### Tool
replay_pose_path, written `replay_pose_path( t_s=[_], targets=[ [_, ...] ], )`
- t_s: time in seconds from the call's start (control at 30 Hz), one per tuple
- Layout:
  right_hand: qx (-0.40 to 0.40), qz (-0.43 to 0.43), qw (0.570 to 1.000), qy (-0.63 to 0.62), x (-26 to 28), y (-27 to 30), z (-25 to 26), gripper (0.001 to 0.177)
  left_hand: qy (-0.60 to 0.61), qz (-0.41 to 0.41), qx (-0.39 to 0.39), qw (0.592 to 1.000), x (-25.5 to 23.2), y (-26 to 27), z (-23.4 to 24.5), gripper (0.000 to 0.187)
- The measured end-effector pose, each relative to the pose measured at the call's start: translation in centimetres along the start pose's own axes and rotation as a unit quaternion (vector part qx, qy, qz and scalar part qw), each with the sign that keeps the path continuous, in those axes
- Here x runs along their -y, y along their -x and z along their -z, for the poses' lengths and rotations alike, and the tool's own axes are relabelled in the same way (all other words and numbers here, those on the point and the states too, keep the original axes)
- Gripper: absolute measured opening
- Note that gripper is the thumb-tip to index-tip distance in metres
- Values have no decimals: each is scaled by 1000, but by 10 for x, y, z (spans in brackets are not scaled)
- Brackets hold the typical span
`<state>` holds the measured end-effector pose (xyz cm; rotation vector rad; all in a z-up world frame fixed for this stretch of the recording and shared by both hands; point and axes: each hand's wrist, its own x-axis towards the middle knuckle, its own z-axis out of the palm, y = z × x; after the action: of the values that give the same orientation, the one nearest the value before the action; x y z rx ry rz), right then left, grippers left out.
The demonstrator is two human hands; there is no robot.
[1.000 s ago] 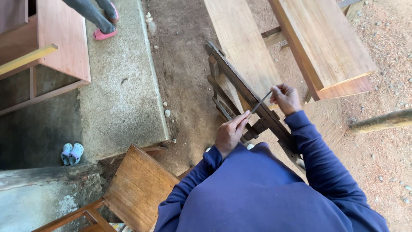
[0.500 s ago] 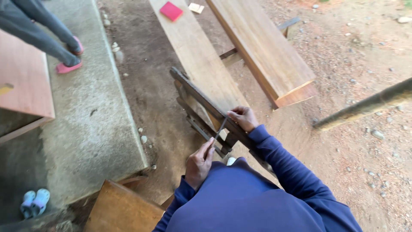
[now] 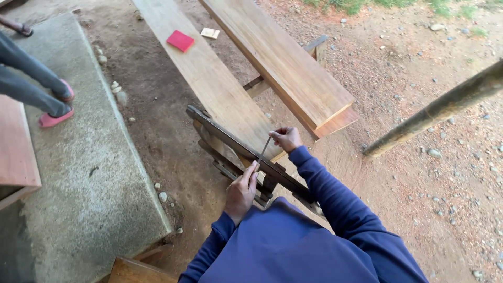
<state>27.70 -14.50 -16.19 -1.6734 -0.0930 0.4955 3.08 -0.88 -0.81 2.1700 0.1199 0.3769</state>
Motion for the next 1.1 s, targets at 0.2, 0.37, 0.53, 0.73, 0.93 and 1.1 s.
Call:
replay_pose_path(
  t_s=[0.2, 0.37, 0.53, 0.73, 0.93, 1.1],
  targets=[
    [-6, -29, 999, -16, 17, 9, -1, 25, -16, 36, 14, 999, 1, -6, -3, 36],
    [-4, 1, 998, -64, 2, 15, -6, 25, -1, 19, 16, 1000, 1, 4, 5, 38],
    [44, 8, 998, -45, -5, 38, -16, 22, -11, 21, 11, 1000, 11, 33, 13, 37],
    [73, 9, 997, 17, 13, 63, -23, 21, -7, 56, -9, 998, 5, 47, 21, 36],
    [89, 25, 996, -3, 0, 56, -21, 22, -4, 54, -32, 998, 1, 48, 27, 34],
    [96, 32, 995, -16, -6, 54, -16, 22, -1, 50, -48, 998, -3, 47, 30, 33]
  ],
)
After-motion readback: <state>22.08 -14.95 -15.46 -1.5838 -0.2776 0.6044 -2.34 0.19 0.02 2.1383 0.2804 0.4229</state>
